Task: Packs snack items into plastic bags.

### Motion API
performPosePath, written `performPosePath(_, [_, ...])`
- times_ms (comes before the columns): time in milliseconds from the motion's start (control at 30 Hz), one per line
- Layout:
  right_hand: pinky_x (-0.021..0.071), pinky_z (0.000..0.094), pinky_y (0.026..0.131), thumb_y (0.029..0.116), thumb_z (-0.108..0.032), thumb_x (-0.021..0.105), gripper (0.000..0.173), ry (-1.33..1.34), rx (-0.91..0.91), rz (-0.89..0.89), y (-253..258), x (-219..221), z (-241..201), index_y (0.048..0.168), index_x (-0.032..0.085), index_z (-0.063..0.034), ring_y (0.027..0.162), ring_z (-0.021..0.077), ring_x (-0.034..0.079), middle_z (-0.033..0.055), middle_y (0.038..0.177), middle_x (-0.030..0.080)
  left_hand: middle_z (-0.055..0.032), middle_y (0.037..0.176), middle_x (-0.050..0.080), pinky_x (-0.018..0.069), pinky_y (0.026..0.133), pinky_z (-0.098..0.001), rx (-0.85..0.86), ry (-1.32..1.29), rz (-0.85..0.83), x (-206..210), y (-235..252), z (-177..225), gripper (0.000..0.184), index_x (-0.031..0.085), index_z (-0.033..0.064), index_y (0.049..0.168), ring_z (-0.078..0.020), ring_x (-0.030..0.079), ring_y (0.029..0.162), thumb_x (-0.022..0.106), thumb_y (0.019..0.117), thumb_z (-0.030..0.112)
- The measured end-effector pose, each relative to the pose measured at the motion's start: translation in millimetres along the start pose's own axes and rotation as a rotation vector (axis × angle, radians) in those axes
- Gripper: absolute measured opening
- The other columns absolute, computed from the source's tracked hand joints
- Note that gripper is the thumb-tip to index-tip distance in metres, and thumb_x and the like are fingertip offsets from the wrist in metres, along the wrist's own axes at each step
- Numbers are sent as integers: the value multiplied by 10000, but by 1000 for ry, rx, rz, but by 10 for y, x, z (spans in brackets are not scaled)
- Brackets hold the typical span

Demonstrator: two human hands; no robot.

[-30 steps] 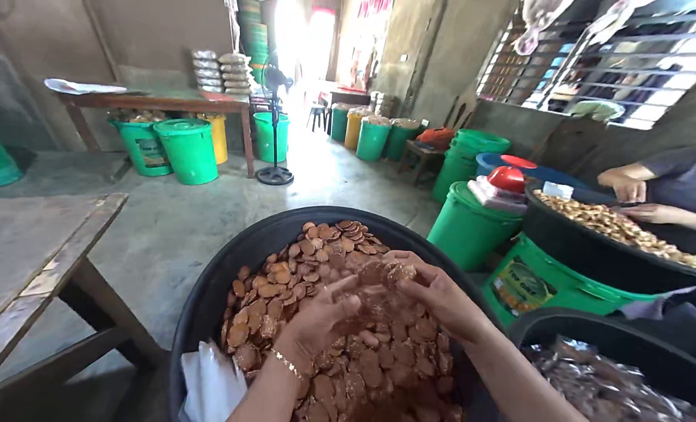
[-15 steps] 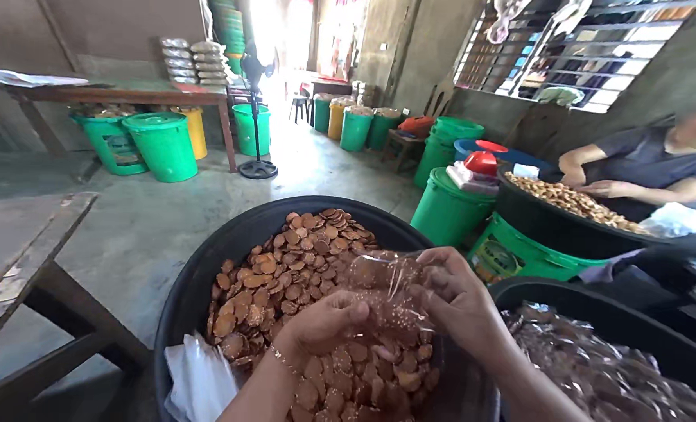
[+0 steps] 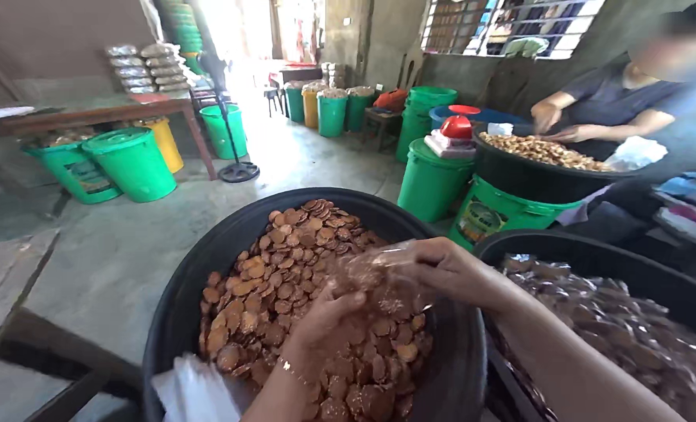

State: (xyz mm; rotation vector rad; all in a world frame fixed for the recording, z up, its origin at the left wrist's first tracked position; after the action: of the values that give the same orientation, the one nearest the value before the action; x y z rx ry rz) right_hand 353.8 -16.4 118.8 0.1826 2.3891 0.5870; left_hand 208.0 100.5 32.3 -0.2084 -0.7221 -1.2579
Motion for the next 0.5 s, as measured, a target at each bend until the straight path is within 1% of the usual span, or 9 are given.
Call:
performPosePath(67, [504, 106, 836, 1013, -29, 497, 256, 39, -21, -59, -31, -71, -106, 1094, 722, 63, 931, -74, 630, 71, 1090, 740, 80, 1003, 762, 590, 844, -238, 29, 13, -119, 0, -55, -18, 259, 744, 266, 1093, -25, 716, 914, 778, 843, 324])
performPosePath(133, [498, 128, 801, 987, 21, 492, 238, 84, -59, -95, -79, -131, -173, 1032, 709, 107, 874, -34, 620, 105, 990, 719, 116, 1052, 760, 572, 860, -196, 54, 58, -255, 3, -77, -47, 256, 751, 321, 1165, 25, 699, 941, 710, 913, 335])
performPosePath(200, [526, 206, 860, 998, 17, 479, 250, 102, -48, -113, -122, -164, -137, 1040, 695, 135, 937, 57, 661, 166, 1016, 721, 87, 1117, 757, 578, 891, -228, 55, 57, -173, 71, -55, -98, 345, 726, 321, 1233, -9, 704, 997, 740, 888, 330])
performPosePath(233, [517, 223, 848, 1005, 16, 473, 245, 94, -31, -99, -145, -175, -125, 1050, 680, 140, 919, 78, 648, 174, 996, 704, 67, 1239, 722, 560, 965, -255, 73, 53, -170, 126, -19, -117, 445, 655, 301, 1353, -41, 683, 1102, 720, 914, 327])
performPosePath(267, [515, 240, 846, 1006, 21, 473, 244, 83, -11, -83, -172, -190, -120, 1072, 674, 143, 915, 100, 647, 186, 1000, 700, 51, 1200, 740, 573, 952, -263, 67, 41, -85, 190, -19, -133, 412, 676, 288, 1315, -57, 700, 1076, 727, 907, 312])
performPosePath(333, [527, 266, 855, 1006, 34, 495, 237, 60, 31, -67, -237, -235, -138, 1089, 687, 144, 927, 138, 667, 212, 1023, 713, 39, 977, 781, 603, 849, -258, 16, 64, 99, 268, -45, -166, 163, 740, 290, 1056, -59, 737, 902, 754, 895, 273])
performPosePath(400, [486, 243, 753, 990, 56, 512, 192, 64, 59, -52, -325, -258, -170, 1013, 676, 153, 814, 115, 605, 194, 921, 677, 46, 944, 784, 604, 835, -248, -16, 121, 88, 322, -53, -197, 122, 757, 310, 1024, -49, 738, 865, 733, 915, 262])
performPosePath(433, [501, 243, 772, 993, 63, 507, 208, 87, 64, -69, -376, -271, -166, 1063, 687, 140, 839, 116, 622, 192, 959, 689, 59, 960, 782, 600, 841, -244, -24, 150, 50, 346, -55, -213, 162, 761, 325, 1050, -39, 733, 873, 752, 891, 298])
performPosePath(500, [539, 282, 928, 1007, 65, 480, 308, 136, 40, -130, -479, -298, -135, 1236, 685, 83, 1033, 161, 696, 202, 1166, 720, 97, 989, 779, 590, 849, -211, -44, 178, -17, 430, -66, -247, 229, 763, 342, 1084, -1, 722, 899, 761, 855, 362])
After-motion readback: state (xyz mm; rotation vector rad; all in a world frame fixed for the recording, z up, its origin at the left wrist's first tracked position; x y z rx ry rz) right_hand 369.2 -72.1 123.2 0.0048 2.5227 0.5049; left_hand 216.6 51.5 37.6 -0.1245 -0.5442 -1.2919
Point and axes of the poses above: each hand's wrist, its own y-axis towards the middle knuckle, its own x-axis out of the palm, z = x × y, the point moved 3 cm from there along y, towards the middle knuckle
